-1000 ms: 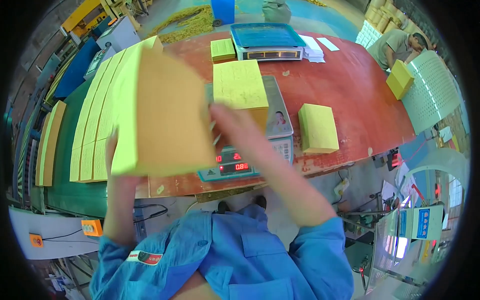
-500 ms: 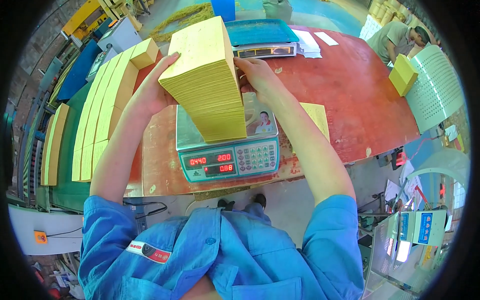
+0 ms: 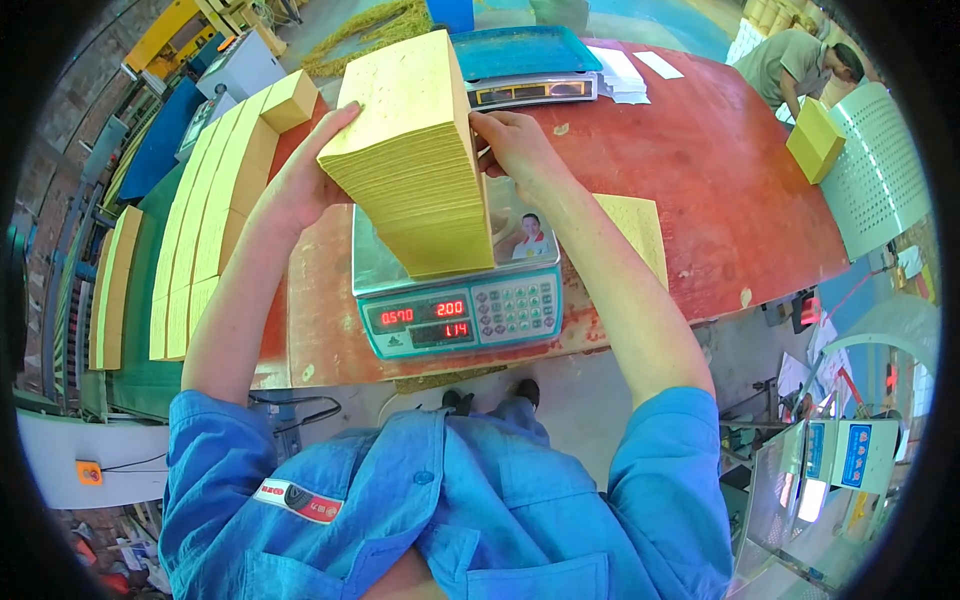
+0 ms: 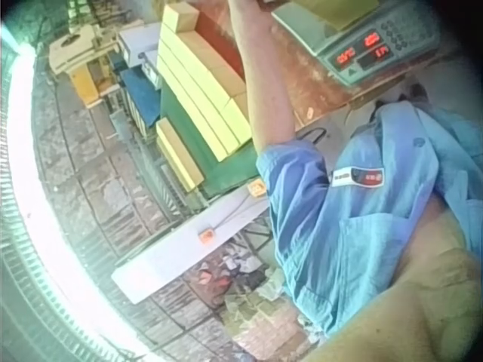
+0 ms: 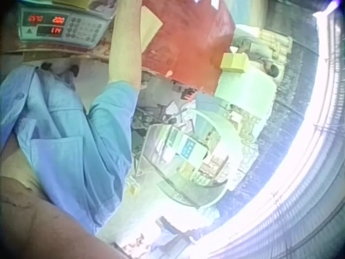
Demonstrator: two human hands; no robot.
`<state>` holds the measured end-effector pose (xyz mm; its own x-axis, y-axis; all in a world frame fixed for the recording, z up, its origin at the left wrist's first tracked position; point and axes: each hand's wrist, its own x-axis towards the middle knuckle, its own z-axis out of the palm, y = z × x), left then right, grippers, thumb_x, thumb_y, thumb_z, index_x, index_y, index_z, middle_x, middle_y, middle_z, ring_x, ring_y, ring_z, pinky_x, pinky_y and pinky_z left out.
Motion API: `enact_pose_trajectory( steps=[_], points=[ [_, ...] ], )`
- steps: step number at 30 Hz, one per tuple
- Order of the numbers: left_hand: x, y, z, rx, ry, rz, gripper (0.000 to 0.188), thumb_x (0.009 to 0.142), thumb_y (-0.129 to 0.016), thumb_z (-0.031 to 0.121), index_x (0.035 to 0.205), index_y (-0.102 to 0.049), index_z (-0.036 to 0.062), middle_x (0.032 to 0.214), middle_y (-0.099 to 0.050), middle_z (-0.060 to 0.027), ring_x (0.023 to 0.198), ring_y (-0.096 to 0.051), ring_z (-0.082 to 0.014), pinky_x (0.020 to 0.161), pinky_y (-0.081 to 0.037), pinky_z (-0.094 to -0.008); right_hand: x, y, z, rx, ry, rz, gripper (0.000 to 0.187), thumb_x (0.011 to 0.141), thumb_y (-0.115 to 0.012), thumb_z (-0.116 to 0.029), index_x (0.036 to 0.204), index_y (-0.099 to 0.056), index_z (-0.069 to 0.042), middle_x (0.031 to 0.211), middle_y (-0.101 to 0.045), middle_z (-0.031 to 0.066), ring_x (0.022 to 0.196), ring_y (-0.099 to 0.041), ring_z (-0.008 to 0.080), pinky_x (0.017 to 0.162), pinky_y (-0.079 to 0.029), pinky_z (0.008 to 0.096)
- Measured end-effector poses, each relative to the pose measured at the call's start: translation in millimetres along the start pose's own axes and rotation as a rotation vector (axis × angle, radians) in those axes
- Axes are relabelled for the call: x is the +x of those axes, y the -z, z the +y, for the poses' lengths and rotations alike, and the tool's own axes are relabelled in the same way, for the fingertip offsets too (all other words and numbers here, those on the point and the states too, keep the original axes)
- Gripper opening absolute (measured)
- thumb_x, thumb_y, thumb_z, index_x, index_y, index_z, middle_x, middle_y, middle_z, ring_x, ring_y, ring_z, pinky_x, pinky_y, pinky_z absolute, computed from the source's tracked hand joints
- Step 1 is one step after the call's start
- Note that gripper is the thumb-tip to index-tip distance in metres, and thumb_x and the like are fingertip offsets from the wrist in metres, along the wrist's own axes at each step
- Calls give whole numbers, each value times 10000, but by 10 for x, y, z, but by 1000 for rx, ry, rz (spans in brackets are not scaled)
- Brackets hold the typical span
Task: The recorder weighs stacks of yellow paper sheets on a digital scale and stacks them on a table in a workshop.
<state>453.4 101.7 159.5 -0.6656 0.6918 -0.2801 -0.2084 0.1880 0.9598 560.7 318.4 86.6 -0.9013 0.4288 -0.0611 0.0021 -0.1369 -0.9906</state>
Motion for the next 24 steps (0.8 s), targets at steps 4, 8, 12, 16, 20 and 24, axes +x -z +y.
enact_pose_trajectory(
  steps=[4,8,12,16,20,24],
  points=[
    [56,69,-95,60,-136,19,718,882,-480,654,1390,-478,146,1280,-575,-47,1205,-479,-198,932,-403,-459,-40,1,54,-286,80,106,393,943,-551,-345,1046,-673,14,907,-687,59,661,-610,155,622,-469,292],
    [389,268,-418,-111,-117,13,776,925,-273,718,1435,-440,157,1324,-560,-58,1246,-446,-212,1051,-267,-496,110,142,382,-207,246,217,428,980,-515,-389,1227,-619,-57,1067,-664,51,879,-603,130,754,-468,280],
    [689,80,-885,-332,-310,45,763,969,-206,644,1453,-397,86,1415,-498,-74,1345,-376,-241,1114,-164,-546,271,55,567,108,295,289,455,992,-484,-410,1250,-594,-52,1116,-647,65,961,-594,152,833,-464,295],
    [590,-256,-849,-487,-131,56,744,978,-227,627,1471,-363,87,1460,-443,-86,1374,-341,-244,1122,-188,-526,278,-197,681,178,118,103,626,992,-398,-530,1407,-461,-66,1312,-559,111,1170,-506,175,995,-381,315],
    [446,-310,-892,-541,-49,131,698,994,-273,583,1490,-323,95,1505,-374,-106,1398,-312,-246,1122,-241,-492,212,-150,606,214,111,105,603,993,-391,-519,1362,-485,-52,1261,-569,113,1148,-521,211,993,-386,360],
    [156,107,-1187,-461,-368,394,660,1009,-319,526,1467,-328,50,1491,-372,-149,1356,-373,-257,1076,-342,-449,-152,342,493,190,342,173,509,1003,-419,-432,1354,-495,-71,1383,-481,112,1202,-536,274,1009,-389,439]
  ],
)
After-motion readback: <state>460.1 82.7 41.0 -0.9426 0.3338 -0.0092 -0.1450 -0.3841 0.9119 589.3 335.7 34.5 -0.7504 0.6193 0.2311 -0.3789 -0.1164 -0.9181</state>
